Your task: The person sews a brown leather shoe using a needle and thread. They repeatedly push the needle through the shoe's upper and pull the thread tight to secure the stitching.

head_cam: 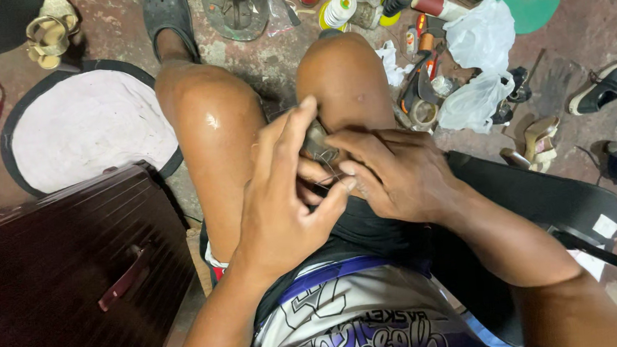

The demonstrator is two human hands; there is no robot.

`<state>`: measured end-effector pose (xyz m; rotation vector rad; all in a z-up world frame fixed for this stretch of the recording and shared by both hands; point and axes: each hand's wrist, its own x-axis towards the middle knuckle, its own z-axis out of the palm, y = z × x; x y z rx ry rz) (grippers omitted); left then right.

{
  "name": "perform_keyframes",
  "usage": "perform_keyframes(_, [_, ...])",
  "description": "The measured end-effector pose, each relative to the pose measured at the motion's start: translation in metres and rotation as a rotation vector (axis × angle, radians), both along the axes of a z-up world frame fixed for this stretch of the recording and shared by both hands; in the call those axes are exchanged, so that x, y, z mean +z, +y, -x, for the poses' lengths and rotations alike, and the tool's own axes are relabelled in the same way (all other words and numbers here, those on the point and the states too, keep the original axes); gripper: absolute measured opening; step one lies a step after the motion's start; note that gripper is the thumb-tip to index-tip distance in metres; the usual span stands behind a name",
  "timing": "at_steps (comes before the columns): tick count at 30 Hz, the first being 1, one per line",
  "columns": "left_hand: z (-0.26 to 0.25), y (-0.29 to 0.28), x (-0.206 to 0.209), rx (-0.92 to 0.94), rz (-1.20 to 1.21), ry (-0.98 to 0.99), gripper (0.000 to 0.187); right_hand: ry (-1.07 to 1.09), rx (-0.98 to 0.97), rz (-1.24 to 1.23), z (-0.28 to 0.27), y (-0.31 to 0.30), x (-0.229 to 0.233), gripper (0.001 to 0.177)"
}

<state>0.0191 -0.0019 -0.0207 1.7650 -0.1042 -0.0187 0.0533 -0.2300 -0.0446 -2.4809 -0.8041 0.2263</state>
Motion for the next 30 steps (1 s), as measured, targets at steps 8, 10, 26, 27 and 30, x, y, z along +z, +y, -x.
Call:
perform_keyframes(8, [0.018,0.027,-0.012,0.235,-0.286,-0.117,0.023,0.32,-0.103,-0.493,-0.014,0.013,0.032,0.061])
perform_keyframes(10, [0.017,0.021,-0.021,0.105,-0.216,0.082,0.02,0.085,0.007,-0.356,-0.014,0.029,0.022,0.064])
perform_keyframes(26, [0.063,0.107,-0.075,0.587,0.196,0.214,0.054,0.028,-0.172,-0.254,-0.021,0.02,0.002,0.06])
perform_keyframes(27, [0.065,0.121,-0.08,0.594,0.236,0.253,0.053,0.049,-0.187,-0.244,-0.021,0.02,0.003,0.061])
perform_keyframes(30, [0.063,0.139,-0.084,0.6,0.186,0.326,0.035,0.015,-0.181,-0.224,-0.019,0.019,0.006,0.061])
